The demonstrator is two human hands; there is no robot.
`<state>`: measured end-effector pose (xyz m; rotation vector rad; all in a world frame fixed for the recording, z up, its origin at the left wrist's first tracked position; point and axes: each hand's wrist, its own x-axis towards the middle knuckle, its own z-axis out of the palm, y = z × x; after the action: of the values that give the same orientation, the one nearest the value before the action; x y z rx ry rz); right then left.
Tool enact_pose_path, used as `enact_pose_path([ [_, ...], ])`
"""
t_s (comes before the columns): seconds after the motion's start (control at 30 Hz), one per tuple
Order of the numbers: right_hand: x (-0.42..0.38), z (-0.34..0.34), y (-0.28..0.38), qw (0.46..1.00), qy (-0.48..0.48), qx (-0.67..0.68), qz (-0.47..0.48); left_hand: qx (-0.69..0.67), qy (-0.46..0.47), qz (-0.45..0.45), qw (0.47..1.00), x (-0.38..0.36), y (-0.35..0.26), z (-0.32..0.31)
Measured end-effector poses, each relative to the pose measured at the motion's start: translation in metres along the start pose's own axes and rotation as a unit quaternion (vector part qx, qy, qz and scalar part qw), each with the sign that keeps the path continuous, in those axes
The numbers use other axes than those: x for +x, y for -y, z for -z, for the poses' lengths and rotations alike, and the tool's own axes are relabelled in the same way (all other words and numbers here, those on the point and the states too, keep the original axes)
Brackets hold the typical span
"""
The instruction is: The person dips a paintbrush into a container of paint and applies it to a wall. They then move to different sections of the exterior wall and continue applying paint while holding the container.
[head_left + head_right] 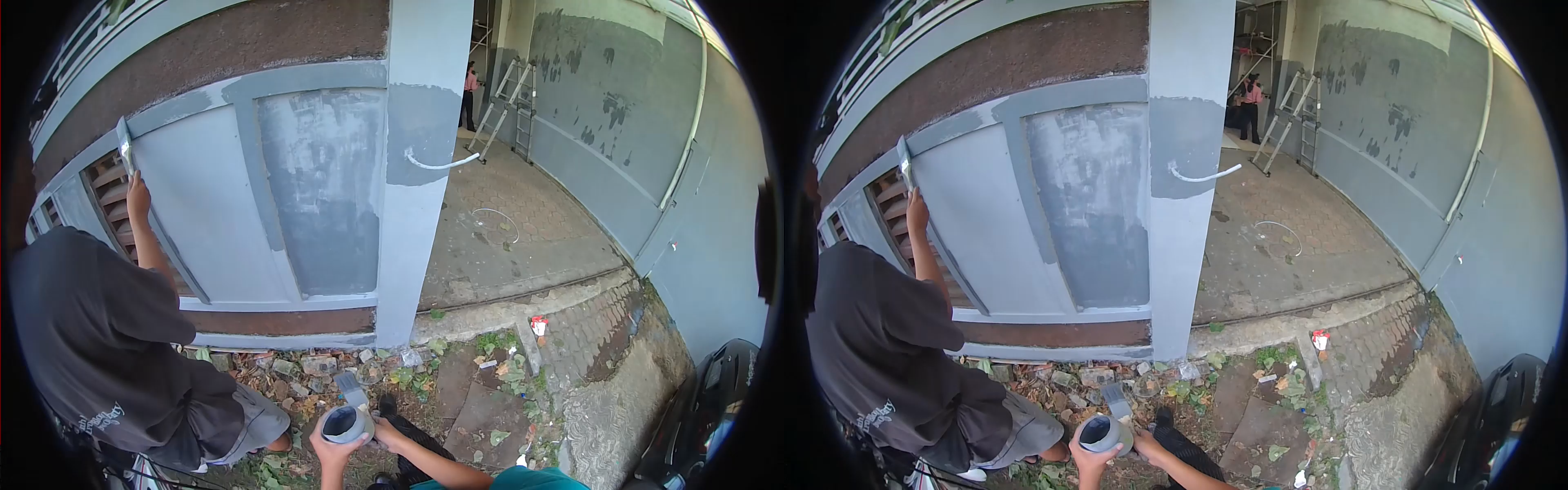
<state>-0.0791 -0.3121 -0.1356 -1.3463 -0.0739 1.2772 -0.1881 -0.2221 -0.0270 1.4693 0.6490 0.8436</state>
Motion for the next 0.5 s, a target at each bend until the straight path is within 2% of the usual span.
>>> enact_pose_path([
  [0.03,0.013,-0.005,-0.024,1.000,0.007,-0.007,-0.004,0.000,-0.010,0.000,1.000,-0.012,-0.002,0.010],
  [0.1,0.040,-0.016,-0.070,0.994,0.005,-0.074,0.076,-0.003,-0.067,-0.014,0.998,-0.031,-0.010,0.029],
  [0.13,0.011,-0.034,-0.050,0.997,0.052,-0.054,0.018,0.005,-0.097,-0.020,0.995,-0.041,-0.012,0.038],
  [0.17,0.008,-0.041,-0.060,0.996,0.065,-0.068,0.006,0.006,-0.118,-0.015,0.993,-0.053,-0.015,0.043],
  [0.23,0.013,-0.062,-0.086,0.996,0.090,-0.016,0.022,0.117,-0.143,-0.073,0.980,-0.073,-0.030,0.058],
  [0.27,0.009,-0.067,-0.100,0.993,0.116,-0.036,0.002,0.184,-0.167,-0.116,0.962,-0.082,-0.038,0.063],
  [0.37,0.003,-0.071,-0.131,0.974,0.193,0.102,-0.056,0.289,-0.222,-0.143,0.920,-0.112,-0.050,0.081],
  [0.4,0.005,-0.076,-0.141,0.970,0.219,0.075,-0.078,0.282,-0.245,-0.130,0.918,-0.122,-0.054,0.086],
  [0.5,0.016,-0.091,-0.172,0.957,0.277,0.066,-0.058,0.301,-0.303,-0.128,0.895,-0.154,-0.053,0.103],
])
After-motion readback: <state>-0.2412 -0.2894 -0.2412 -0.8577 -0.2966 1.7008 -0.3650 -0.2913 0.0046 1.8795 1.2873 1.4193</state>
